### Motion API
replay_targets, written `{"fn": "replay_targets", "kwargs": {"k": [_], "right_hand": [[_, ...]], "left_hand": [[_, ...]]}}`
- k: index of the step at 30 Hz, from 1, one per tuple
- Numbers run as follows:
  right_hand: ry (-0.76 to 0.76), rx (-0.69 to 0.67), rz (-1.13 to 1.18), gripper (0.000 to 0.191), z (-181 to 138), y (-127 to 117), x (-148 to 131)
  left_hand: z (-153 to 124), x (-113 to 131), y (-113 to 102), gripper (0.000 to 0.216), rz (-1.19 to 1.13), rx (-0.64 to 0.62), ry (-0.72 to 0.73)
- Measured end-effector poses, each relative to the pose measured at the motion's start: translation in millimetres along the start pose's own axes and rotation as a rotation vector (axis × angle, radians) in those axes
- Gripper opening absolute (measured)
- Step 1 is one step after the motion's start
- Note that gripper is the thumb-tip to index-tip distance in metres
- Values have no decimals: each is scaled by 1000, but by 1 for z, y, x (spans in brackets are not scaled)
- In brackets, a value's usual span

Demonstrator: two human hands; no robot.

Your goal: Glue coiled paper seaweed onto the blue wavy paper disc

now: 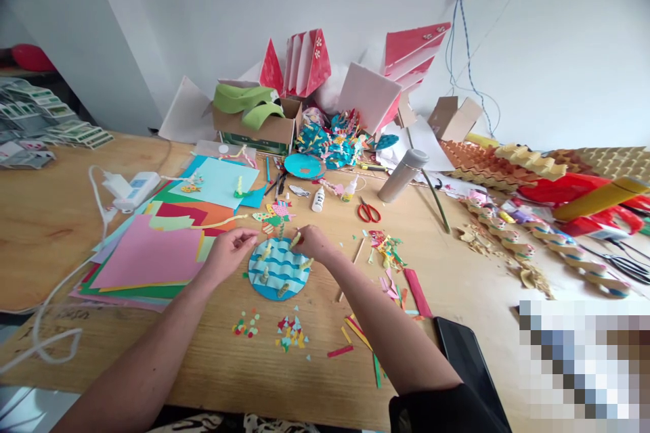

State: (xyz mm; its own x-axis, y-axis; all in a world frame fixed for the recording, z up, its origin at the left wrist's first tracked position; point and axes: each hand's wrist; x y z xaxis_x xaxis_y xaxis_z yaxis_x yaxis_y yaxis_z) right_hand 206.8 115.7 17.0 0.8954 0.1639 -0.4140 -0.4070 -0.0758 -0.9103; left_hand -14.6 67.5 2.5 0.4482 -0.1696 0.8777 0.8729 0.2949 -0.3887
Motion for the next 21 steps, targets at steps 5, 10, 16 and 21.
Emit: {"fn": "replay_targets", "kwargs": {"k": [5, 10, 16, 21], "right_hand": [[-41, 15, -86, 16, 0, 1, -1], [-84, 3, -161, 19, 3, 2, -2], [-116, -36, -229, 21, 7, 1, -8], [-98, -75, -248, 23, 7, -6, -15]], "left_hand": [[0, -1, 1, 26, -14, -1, 3], [0, -1, 2, 25, 2, -6, 4], [-1, -3, 2, 25, 24, -15, 2], [-1, -5, 3, 23, 4, -15, 5]]}}
Point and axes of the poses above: each hand's wrist, its own z-axis towards the middle knuckle, its own y-axis out of the palm, x = y × z, and after that the axes turned 14 degrees about x, right-handed
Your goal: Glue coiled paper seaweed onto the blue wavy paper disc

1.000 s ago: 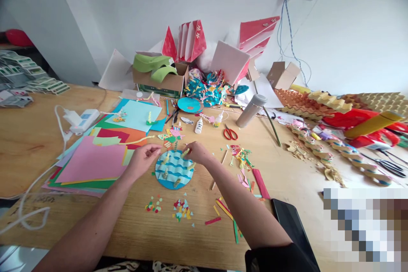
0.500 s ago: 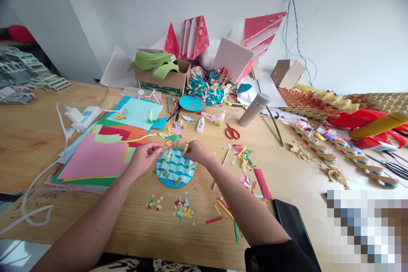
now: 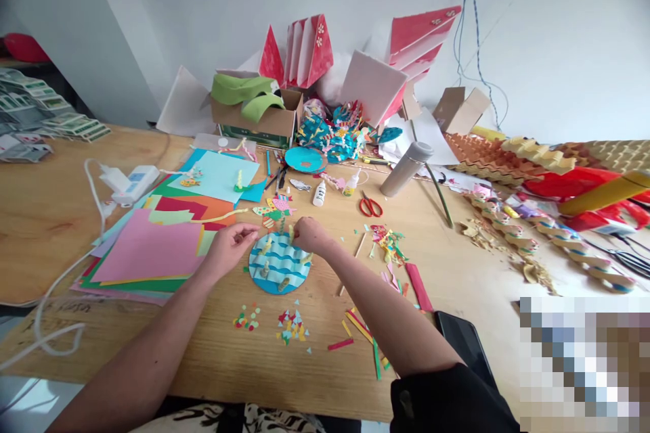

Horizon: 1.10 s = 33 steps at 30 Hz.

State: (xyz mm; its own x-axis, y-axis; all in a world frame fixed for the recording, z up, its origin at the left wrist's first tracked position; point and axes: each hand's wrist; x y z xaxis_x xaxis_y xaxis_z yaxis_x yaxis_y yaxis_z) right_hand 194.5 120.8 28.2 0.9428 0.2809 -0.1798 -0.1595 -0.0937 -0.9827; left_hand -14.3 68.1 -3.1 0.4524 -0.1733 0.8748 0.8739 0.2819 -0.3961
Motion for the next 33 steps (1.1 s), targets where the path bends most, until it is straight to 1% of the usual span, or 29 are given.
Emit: {"fn": "replay_targets", "kwargs": {"k": [9, 13, 16, 18, 20, 21, 25, 29, 33], "right_hand": [[49, -81, 19, 27, 2, -11, -6], [54, -80, 27, 25, 3, -12, -6], [54, -65, 43, 25, 2, -12, -5], [50, -54, 54, 25, 2, -10, -4], [41, -40, 66, 24, 2, -8, -1], [36, -33, 71, 24, 2, -6, 0], [25, -9, 82, 22, 0, -3, 2], [39, 6, 70, 20, -3, -5, -1], [44, 16, 63, 17, -4, -7, -3]], "left_hand": [[1, 2, 1, 24, 7, -7, 2], [1, 3, -1, 24, 3, 0, 4], [3, 12, -2, 23, 7, 19, 30], [8, 23, -1, 20, 16, 23, 79], [14, 38, 2, 16, 67, -15, 156], [18, 46, 5, 13, 140, -59, 194], [34, 73, 23, 7, 533, -267, 419], [43, 85, 42, 5, 618, -334, 491], [46, 90, 51, 7, 674, -390, 524]]}}
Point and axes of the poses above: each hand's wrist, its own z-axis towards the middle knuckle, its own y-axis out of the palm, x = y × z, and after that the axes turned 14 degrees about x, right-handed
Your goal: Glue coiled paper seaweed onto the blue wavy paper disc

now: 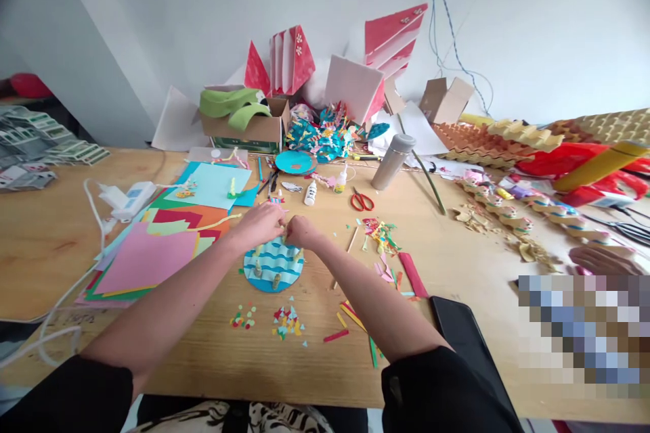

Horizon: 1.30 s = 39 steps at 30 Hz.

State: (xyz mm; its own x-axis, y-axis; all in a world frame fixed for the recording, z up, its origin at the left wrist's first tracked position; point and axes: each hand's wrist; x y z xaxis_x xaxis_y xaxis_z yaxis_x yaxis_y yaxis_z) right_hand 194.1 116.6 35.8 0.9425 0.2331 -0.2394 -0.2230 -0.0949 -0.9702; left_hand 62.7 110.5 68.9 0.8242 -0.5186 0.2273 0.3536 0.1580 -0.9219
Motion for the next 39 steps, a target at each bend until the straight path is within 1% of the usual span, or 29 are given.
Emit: {"fn": "replay_targets", "kwargs": {"k": [4, 9, 11, 19, 24, 29, 32, 35, 36, 39], "right_hand": [[0, 13, 3, 16, 0, 2, 1], [-11, 28, 30, 12, 2, 9, 7], [-21, 32, 46, 12, 3, 12, 10], [-34, 55, 71, 13, 4, 20, 16], [-26, 61, 84, 11, 4, 20, 15], [-24, 68, 105, 13, 2, 19, 15], [-16, 67, 123, 12, 1, 19, 15], [0, 67, 146, 12, 0, 21, 17], [7, 69, 154, 12, 0, 22, 18], [23, 73, 174, 12, 0, 23, 20]], "left_hand": [[4, 1, -3, 15, 31, -36, 42], [10, -3, -5, 4, 43, -69, 96], [12, -4, -5, 4, 43, -80, 118], [17, -5, 0, 13, 56, -58, 190], [24, -9, 8, 15, 50, -37, 222], [26, -9, 10, 16, 31, -23, 234], [24, -9, 8, 13, 13, -21, 231], [21, -13, 6, 5, 0, -29, 220], [19, -15, 4, 7, -4, -32, 213], [13, -23, -2, 27, -46, -27, 164]]}}
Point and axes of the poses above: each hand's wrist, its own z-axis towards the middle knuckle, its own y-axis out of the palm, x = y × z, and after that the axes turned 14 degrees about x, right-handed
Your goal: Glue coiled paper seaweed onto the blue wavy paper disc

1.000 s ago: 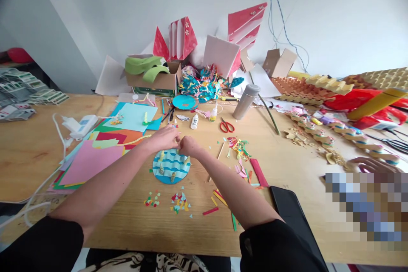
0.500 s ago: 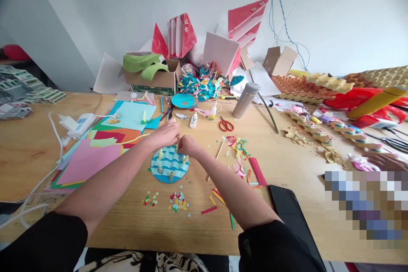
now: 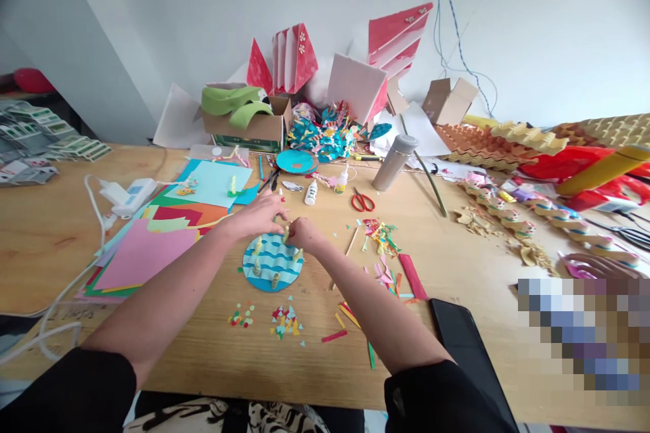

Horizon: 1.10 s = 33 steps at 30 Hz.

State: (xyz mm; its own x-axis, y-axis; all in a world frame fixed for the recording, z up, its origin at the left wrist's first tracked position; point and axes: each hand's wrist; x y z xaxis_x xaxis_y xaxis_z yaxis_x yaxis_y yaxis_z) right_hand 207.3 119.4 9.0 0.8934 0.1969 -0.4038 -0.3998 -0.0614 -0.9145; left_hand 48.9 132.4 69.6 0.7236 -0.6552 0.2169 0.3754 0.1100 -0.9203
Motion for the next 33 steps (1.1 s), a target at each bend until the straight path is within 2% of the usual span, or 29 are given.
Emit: {"fn": "replay_targets", "kwargs": {"k": [5, 14, 20, 24, 33], "right_hand": [[25, -7, 32, 11, -1, -4, -2], [21, -32, 73, 13, -5, -20, 0], [-7, -40, 97, 16, -6, -31, 7], [-26, -62, 120, 24, -5, -34, 10], [-50, -67, 116, 27, -3, -25, 7]], "left_hand": [[-15, -9, -12, 35, -115, 75, -100], [-33, -31, -14, 27, -144, 179, -177], [-36, -41, -10, 27, -116, 181, -243], [-37, -40, -7, 28, -135, 127, -284], [-42, -36, 0, 26, -204, 101, -365]]}}
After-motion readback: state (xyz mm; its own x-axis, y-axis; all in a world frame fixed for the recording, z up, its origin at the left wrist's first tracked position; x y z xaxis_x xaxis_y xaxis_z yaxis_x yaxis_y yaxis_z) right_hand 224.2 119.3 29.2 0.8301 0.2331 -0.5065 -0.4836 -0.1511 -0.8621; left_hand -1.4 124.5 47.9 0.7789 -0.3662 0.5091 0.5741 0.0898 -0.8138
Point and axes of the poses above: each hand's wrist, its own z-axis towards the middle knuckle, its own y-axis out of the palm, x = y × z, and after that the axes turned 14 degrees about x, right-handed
